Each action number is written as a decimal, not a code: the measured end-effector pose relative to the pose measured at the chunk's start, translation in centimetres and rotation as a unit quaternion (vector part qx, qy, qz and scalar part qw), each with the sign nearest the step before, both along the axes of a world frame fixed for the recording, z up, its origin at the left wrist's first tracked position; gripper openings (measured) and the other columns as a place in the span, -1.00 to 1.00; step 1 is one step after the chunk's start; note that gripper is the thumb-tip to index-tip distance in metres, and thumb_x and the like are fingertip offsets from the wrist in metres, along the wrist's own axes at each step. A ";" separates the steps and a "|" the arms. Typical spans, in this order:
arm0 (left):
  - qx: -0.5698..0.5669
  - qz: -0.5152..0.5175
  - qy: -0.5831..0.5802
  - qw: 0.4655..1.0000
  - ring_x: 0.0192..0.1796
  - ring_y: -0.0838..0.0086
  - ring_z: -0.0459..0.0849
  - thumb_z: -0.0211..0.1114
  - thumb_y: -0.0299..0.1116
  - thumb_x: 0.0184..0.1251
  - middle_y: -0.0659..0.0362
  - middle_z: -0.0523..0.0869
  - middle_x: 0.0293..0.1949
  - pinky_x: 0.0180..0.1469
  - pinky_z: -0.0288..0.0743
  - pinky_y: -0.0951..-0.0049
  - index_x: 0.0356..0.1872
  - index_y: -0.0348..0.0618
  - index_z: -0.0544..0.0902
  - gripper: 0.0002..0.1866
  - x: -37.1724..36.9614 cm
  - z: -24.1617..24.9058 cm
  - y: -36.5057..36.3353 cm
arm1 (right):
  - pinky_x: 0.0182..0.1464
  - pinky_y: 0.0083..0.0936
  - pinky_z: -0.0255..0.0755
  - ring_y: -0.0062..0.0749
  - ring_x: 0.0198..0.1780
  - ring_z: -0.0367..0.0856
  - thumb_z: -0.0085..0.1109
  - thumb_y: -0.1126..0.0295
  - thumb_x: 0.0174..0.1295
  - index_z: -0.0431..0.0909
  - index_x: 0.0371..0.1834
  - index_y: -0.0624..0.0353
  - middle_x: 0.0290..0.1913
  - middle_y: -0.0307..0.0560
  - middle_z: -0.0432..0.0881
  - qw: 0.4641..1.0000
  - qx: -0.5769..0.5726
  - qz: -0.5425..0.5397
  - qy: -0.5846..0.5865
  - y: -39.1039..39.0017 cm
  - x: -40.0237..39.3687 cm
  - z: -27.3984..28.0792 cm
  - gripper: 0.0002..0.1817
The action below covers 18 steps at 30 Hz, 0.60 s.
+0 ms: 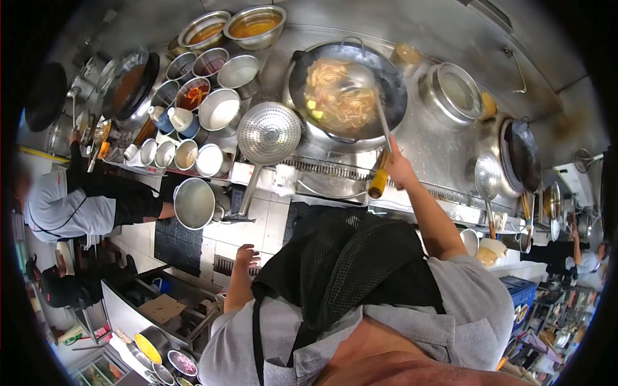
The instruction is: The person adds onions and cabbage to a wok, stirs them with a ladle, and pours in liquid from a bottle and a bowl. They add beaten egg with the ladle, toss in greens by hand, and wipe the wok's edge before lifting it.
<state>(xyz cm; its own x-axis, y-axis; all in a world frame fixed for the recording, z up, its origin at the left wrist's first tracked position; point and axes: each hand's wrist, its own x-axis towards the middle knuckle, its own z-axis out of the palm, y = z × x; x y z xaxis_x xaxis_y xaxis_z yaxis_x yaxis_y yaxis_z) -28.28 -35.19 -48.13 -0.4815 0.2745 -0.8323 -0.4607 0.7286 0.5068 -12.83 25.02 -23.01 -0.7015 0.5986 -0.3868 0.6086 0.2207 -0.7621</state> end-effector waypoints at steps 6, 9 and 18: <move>0.064 0.233 -0.058 0.969 -0.64 0.41 0.51 -0.07 -0.66 0.14 -0.16 0.69 -0.27 -0.68 0.31 0.48 0.21 -0.15 0.36 -0.47 -1.0 8.1 2.7 | -0.63 -0.45 0.37 -0.43 -0.66 0.43 -0.04 0.49 0.18 -0.26 0.55 -0.22 -0.45 -0.03 0.50 0.968 0.224 0.113 -0.022 -4.9 5.1 1.9 -0.11; 0.044 0.144 -0.048 0.988 -0.66 0.43 0.49 -0.10 -0.63 0.22 -0.16 0.68 -0.26 -0.73 0.26 0.47 0.21 -0.12 0.35 -0.51 -0.1 1.9 0.0 | -0.60 -0.49 0.38 -0.51 -0.60 0.46 -0.03 0.51 0.17 -0.20 0.56 -0.22 -0.42 -0.07 0.51 0.985 -0.147 0.051 -0.075 -3.7 1.1 8.7 -0.12; 0.302 -0.169 0.209 0.914 -0.57 0.36 0.59 -0.05 -0.61 0.23 -0.05 0.70 -0.25 -0.64 0.41 0.41 0.14 -0.06 0.42 -0.56 0.3 -3.2 -4.5 | -0.52 -0.32 0.48 -0.28 -0.55 0.60 -0.03 0.50 0.18 -0.22 0.55 -0.21 -0.31 0.22 0.63 0.990 0.080 0.034 -0.113 -7.6 1.3 6.2 -0.12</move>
